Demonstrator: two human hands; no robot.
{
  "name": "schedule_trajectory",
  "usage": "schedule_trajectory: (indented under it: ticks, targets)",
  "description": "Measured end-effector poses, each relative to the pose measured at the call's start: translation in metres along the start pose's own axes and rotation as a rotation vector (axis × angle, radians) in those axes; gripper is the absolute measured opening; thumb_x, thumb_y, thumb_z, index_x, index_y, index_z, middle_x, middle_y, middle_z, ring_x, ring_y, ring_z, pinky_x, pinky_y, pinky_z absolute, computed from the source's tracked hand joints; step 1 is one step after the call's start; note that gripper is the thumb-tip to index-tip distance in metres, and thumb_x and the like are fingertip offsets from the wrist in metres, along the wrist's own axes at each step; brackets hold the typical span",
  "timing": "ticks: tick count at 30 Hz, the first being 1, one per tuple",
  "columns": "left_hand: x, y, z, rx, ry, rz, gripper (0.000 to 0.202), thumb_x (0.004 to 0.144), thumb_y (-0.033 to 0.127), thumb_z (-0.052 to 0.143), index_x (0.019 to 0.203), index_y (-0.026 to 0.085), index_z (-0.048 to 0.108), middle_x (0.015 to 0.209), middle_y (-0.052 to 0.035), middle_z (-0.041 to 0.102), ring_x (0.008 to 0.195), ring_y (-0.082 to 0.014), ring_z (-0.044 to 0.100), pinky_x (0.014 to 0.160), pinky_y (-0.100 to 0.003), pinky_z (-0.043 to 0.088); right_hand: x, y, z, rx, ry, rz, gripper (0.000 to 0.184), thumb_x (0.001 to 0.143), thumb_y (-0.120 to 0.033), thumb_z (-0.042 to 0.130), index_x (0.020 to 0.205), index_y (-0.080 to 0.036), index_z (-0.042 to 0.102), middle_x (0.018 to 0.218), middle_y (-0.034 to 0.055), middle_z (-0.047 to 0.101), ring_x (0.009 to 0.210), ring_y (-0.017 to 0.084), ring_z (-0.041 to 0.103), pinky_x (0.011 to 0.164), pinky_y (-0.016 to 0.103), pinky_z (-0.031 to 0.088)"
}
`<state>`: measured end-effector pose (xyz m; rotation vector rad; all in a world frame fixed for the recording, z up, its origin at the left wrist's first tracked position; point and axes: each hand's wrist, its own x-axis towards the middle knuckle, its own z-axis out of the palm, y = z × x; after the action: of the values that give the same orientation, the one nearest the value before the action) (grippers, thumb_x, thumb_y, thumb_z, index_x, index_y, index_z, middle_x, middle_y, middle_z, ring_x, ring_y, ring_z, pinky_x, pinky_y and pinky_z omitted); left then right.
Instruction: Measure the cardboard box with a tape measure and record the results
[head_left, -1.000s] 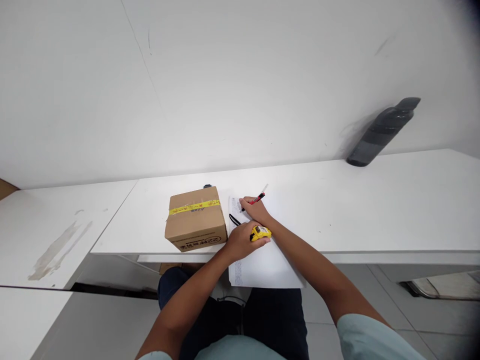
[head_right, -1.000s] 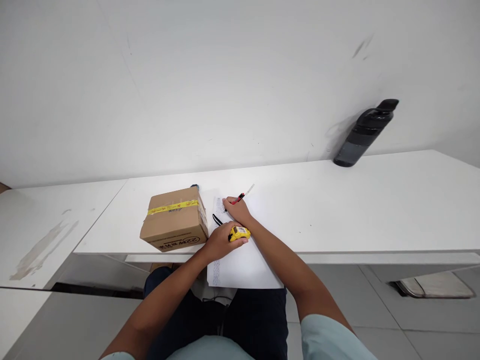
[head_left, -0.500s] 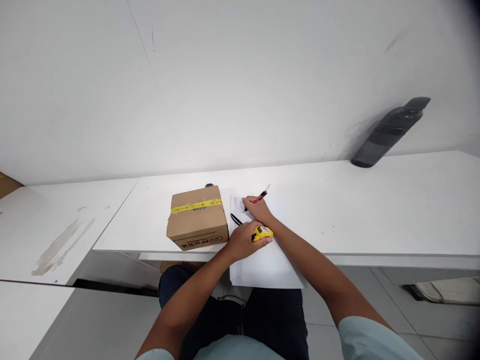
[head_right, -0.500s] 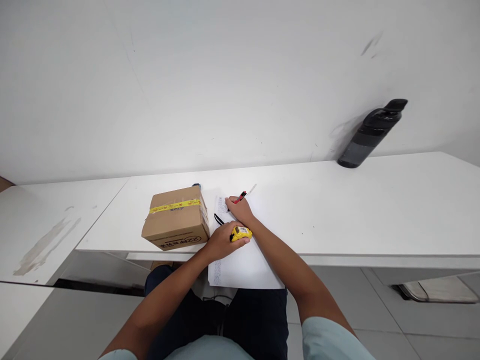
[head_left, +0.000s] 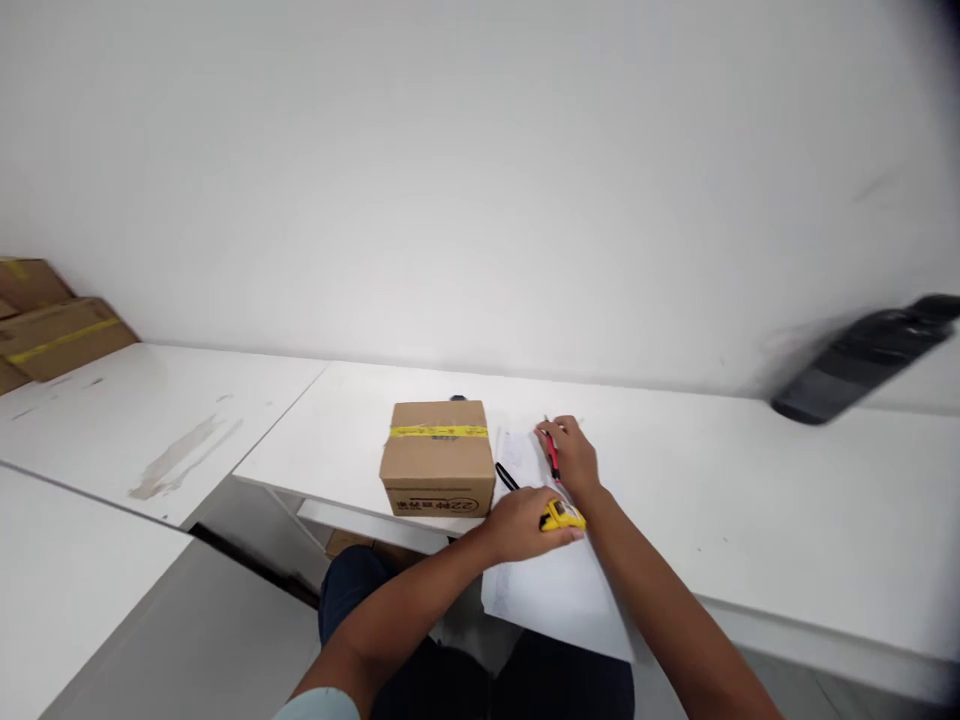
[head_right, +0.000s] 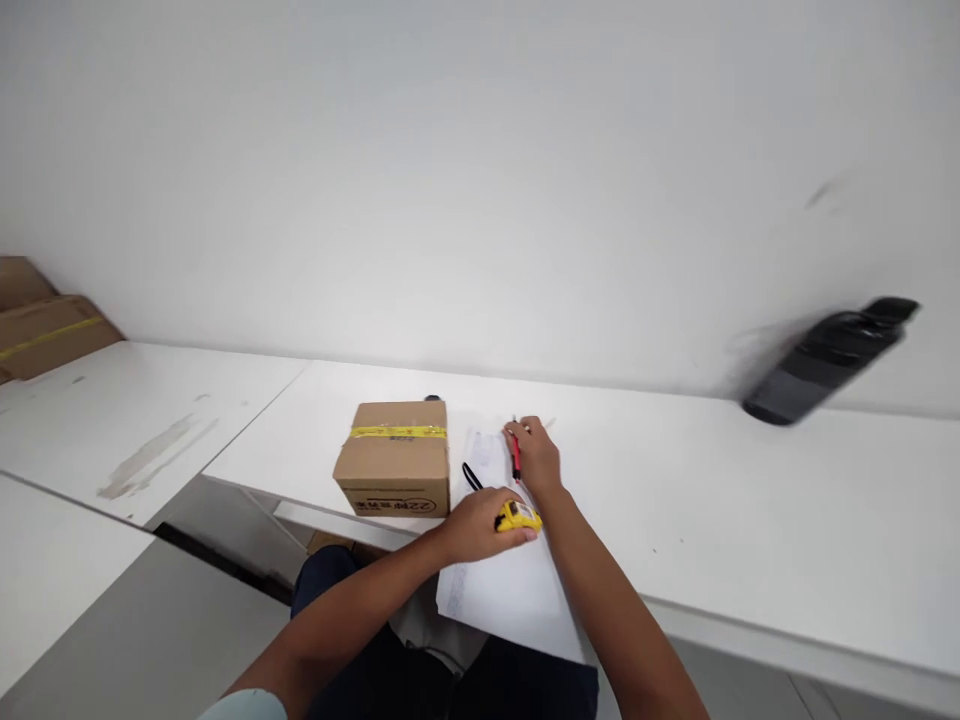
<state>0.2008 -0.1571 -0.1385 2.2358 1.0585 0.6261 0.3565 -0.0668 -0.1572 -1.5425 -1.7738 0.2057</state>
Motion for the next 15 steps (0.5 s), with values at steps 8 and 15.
schedule_trajectory:
  ticks: [8, 15]
  targets:
    - [-0.003, 0.001, 0.0, 0.068, -0.014, 0.014, 0.044, 0.082, 0.059, 0.061, 0.1, 0.019, 0.061, 0.095, -0.0091, 0.067, 0.091, -0.0265, 0.062, 0.076, -0.033, 0.043, 0.007, 0.006, 0.011, -0.275, -0.015, 0.106, 0.043, 0.082, -0.004, 0.042, 0.118, -0.012, 0.065, 0.108, 0.0149, 0.059, 0.093, 0.024, 0.057, 0.074, 0.032, 0.04]
    - [-0.036, 0.045, -0.012, -0.863, 0.125, -0.199, 0.054, 0.072, 0.064, 0.071, 0.097, 0.017, 0.061, 0.088, -0.0045, 0.065, 0.082, -0.0192, 0.059, 0.072, -0.029, 0.043, -0.029, -0.04, -0.035, -0.049, 0.127, 0.061, 0.042, 0.095, -0.026, 0.042, 0.134, -0.015, 0.054, 0.105, 0.0119, 0.056, 0.085, 0.021, 0.059, 0.072, 0.034, 0.05]
